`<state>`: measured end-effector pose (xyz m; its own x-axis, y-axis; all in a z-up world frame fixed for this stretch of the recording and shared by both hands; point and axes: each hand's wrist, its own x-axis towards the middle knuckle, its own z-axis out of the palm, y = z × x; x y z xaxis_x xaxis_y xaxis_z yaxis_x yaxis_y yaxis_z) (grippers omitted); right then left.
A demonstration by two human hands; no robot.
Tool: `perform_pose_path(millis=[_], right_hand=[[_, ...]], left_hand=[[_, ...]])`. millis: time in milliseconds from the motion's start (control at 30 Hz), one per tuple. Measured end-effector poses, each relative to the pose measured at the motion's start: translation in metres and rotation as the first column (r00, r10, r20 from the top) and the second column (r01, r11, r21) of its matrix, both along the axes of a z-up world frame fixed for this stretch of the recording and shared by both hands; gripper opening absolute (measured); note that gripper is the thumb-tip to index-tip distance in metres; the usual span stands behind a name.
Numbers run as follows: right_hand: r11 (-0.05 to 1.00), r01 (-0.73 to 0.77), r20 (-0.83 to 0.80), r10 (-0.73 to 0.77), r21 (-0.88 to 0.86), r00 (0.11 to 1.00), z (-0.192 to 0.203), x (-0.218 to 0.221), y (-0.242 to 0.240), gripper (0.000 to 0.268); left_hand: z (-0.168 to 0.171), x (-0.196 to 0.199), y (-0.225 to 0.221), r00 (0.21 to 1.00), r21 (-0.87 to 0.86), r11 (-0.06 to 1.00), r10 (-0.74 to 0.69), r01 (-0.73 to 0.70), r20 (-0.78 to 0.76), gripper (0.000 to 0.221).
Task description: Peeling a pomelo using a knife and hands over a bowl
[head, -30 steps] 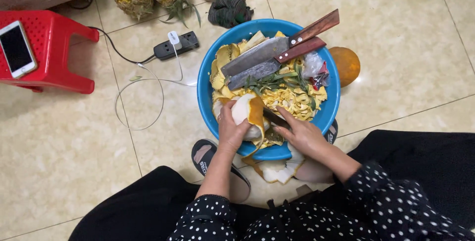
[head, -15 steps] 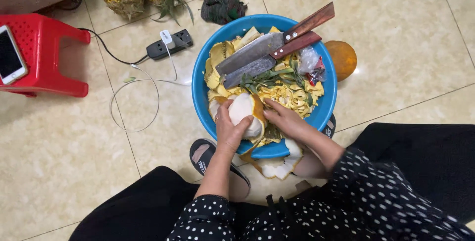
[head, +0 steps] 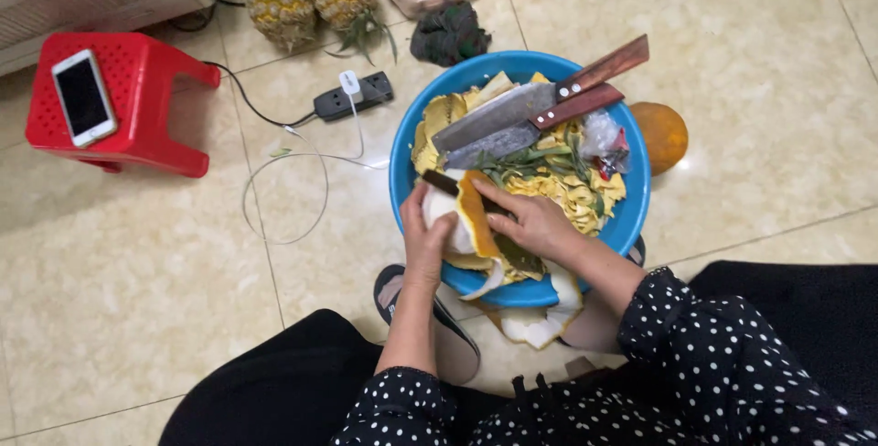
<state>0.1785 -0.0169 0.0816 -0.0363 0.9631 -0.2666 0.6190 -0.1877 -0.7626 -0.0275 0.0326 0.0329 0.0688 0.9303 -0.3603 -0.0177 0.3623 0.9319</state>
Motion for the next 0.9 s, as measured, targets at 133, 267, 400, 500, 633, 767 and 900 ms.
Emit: perform_pose_path(millis=[133, 267, 400, 500, 633, 767, 900], right_hand=[[0.979, -0.147, 0.215, 0.175, -0.141, 0.961, 0.011, -0.002, 0.000, 0.061], [0.977, -0.112, 0.232, 0.153, -0.181, 0.961, 0.018, -0.005, -0.007, 0.065], [0.974, -0.050, 0.281, 0.113, -0.223, 0.953, -0.010, 0.008, -0.036, 0.071], [0.957, 0.006, 0.255, 0.071, -0.290, 0.964, -0.020, 0.015, -0.045, 0.073], [0.955, 0.062, 0.149, -0.019, -0.290, 0.989, -0.015, 0.004, -0.029, 0.071], [0.943, 0.079, 0.055, -0.065, -0.322, 0.996, -0.004, -0.002, -0.006, 0.072], [0.925, 0.113, 0.027, -0.111, -0.364, 0.993, 0.015, 0.003, -0.029, 0.068]], left_hand=[[-0.028, -0.009, 0.017, 0.905, -0.056, 0.969, -0.243, 0.239, -0.348, 0.086], [-0.013, -0.001, 0.023, 0.846, -0.214, 0.914, -0.400, 0.343, -0.352, 0.097], [0.009, 0.004, 0.022, 0.838, -0.175, 0.904, -0.428, 0.391, -0.337, 0.107], [-0.006, 0.007, 0.022, 0.791, -0.145, 0.903, -0.426, 0.405, -0.439, 0.100], [-0.020, 0.013, 0.010, 0.774, -0.069, 0.911, -0.385, 0.407, -0.503, 0.093], [-0.028, 0.012, 0.008, 0.777, -0.040, 0.920, -0.351, 0.389, -0.522, 0.095], [-0.019, 0.017, 0.004, 0.791, -0.057, 0.927, -0.348, 0.372, -0.503, 0.099]])
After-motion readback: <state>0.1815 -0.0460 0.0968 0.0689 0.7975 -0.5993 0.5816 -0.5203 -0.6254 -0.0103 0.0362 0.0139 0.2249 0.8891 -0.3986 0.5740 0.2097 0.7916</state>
